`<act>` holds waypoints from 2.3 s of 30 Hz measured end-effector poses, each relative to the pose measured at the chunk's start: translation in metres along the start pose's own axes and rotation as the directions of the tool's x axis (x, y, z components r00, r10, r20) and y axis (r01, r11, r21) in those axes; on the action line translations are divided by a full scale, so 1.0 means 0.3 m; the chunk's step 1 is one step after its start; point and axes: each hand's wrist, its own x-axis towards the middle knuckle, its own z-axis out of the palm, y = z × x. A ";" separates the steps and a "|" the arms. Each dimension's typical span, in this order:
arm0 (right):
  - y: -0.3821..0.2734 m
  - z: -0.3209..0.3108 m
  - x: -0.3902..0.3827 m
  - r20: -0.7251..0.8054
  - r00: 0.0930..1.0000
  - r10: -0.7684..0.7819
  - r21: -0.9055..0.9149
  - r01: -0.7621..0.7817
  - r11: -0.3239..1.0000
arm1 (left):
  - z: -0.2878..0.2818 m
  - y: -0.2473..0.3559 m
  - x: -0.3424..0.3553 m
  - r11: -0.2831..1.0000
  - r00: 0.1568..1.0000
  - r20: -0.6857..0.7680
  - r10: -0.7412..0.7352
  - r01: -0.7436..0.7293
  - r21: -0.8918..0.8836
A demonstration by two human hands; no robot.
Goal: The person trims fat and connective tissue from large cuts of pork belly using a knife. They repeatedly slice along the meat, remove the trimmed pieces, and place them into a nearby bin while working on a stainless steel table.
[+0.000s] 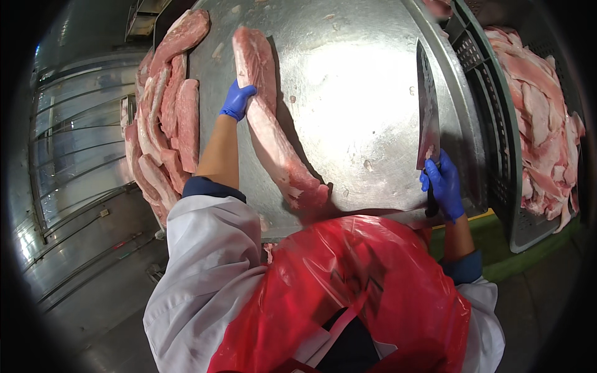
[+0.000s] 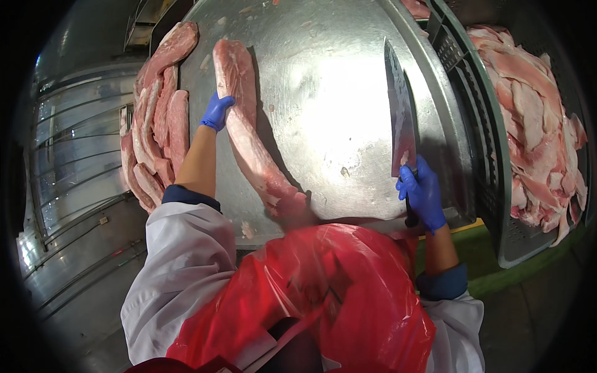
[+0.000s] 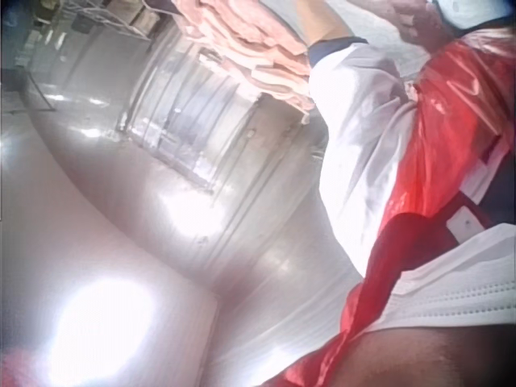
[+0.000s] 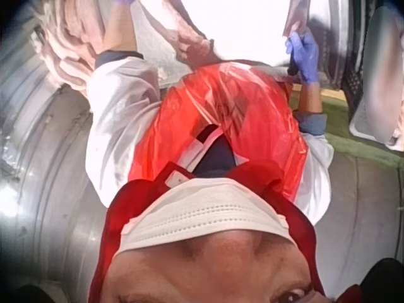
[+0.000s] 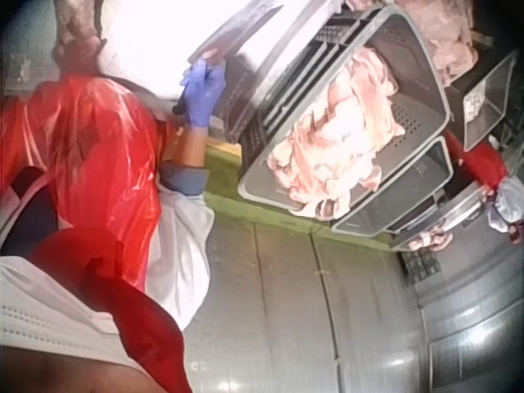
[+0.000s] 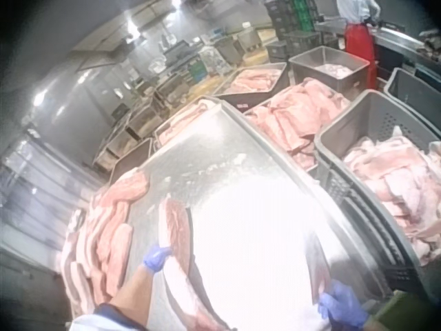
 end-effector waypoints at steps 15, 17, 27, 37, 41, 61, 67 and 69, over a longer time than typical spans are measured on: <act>-0.222 0.577 0.796 0.074 0.997 -0.007 -0.266 0.026 0.964 | 0.319 -0.027 0.127 0.518 0.843 -0.148 0.517 -0.171 0.838; -0.237 0.649 0.901 0.105 0.994 -0.012 -0.233 0.036 0.972 | 0.301 -0.026 0.140 0.456 0.830 -0.078 0.553 -0.223 0.861; -0.145 0.766 0.854 0.119 0.984 -0.134 -0.614 0.179 0.769 | 0.275 -0.028 0.130 0.384 0.764 0.073 0.641 -0.401 0.832; -0.202 0.837 1.275 0.230 0.917 -0.327 -0.775 0.376 0.508 | 0.291 -0.001 0.162 0.366 0.751 0.062 0.657 -0.390 0.845; -0.366 0.840 0.978 0.278 0.958 0.078 -0.691 0.143 0.709 | 0.284 -0.027 0.157 0.426 0.766 -0.019 0.643 -0.337 0.840; -0.158 0.802 0.582 0.324 0.931 0.170 -0.654 0.090 0.751 | 0.336 -0.173 -0.226 0.486 0.814 0.048 0.579 -0.392 0.781; 0.007 0.739 0.391 0.292 0.954 0.066 -0.736 0.180 0.653 | 0.354 -0.194 -0.222 0.427 0.776 0.078 0.626 -0.424 0.799; 0.030 0.726 0.338 0.269 0.961 0.061 -0.741 0.166 0.650 | 0.376 -0.200 -0.248 0.399 0.763 0.109 0.637 -0.448 0.800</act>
